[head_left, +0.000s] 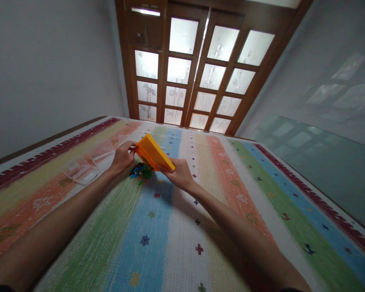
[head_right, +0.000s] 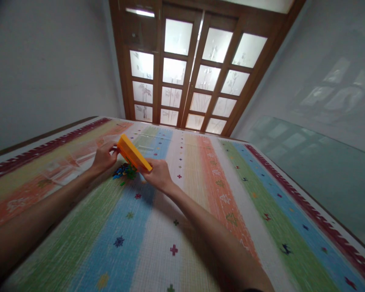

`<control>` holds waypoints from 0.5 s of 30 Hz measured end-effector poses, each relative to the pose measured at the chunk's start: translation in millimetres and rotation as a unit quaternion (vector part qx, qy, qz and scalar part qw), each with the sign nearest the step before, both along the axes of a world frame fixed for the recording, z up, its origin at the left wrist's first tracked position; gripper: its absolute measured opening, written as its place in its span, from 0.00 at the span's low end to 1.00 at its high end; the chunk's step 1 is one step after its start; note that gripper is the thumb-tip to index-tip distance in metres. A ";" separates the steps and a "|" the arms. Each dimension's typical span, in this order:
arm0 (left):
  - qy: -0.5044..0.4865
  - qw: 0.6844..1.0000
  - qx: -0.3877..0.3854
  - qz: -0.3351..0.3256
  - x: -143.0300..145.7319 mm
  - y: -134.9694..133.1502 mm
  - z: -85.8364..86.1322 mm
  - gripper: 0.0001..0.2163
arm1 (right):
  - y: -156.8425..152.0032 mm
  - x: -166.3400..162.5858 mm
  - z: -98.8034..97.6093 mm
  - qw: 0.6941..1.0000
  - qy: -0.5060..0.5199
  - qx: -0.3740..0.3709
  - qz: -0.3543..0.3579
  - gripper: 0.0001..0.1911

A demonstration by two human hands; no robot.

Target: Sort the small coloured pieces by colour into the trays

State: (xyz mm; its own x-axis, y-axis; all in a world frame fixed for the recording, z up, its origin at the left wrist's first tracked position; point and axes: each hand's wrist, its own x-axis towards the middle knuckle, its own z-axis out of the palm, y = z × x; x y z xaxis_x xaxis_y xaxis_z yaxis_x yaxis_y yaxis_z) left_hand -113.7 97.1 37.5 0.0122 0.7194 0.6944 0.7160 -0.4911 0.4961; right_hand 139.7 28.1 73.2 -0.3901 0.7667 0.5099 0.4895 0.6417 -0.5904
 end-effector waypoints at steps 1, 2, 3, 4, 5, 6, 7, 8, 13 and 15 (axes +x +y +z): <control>0.003 1.000 0.003 0.002 -2.4 -3.3 -1.0 0.05 | -0.7 0.7 -0.1 1.000 0.003 -0.006 0.010 0.08; 0.005 1.000 0.007 0.004 -4.7 -6.6 -1.9 0.05 | -1.4 1.3 -0.4 1.000 0.008 -0.014 0.019 0.08; 0.007 1.000 0.010 0.006 -6.9 -9.7 -2.8 0.05 | -2.0 1.8 -0.8 0.999 0.013 -0.021 0.027 0.09; 0.009 1.000 0.012 0.008 -8.9 -12.4 -3.5 0.05 | -2.4 2.2 -1.4 0.999 0.017 -0.028 0.034 0.09; 0.011 1.000 0.014 0.009 -10.6 -14.7 -4.0 0.05 | -2.6 2.6 -1.9 0.998 0.021 -0.034 0.040 0.08; 0.014 1.000 0.015 0.009 -12.1 -16.5 -4.2 0.05 | -2.5 2.9 -2.4 0.998 0.021 -0.038 0.046 0.08; 0.016 1.000 0.016 0.009 -13.3 -17.9 -4.3 0.05 | -2.2 3.2 -2.7 0.998 0.019 -0.040 0.053 0.07; 0.018 1.000 0.016 0.009 -14.2 -18.9 -4.2 0.05 | -1.8 3.5 -2.9 0.997 0.013 -0.040 0.060 0.07; 0.024 0.999 0.021 0.010 -14.6 -21.4 -2.8 0.05 | -1.1 6.5 -1.9 0.995 -0.049 0.003 0.090 0.10; 0.028 0.999 0.023 0.010 -13.5 -23.0 -2.0 0.05 | -2.3 8.4 -1.1 0.993 -0.070 0.025 0.097 0.11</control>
State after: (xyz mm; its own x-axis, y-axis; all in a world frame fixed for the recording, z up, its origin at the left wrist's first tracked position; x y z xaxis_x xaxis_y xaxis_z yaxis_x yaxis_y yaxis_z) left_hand -127.2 74.0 35.6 0.0380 0.6867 0.7260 0.7514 -0.4986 0.4323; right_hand 148.0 25.8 72.1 -0.5971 0.6460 0.4756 0.4295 0.7582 -0.4905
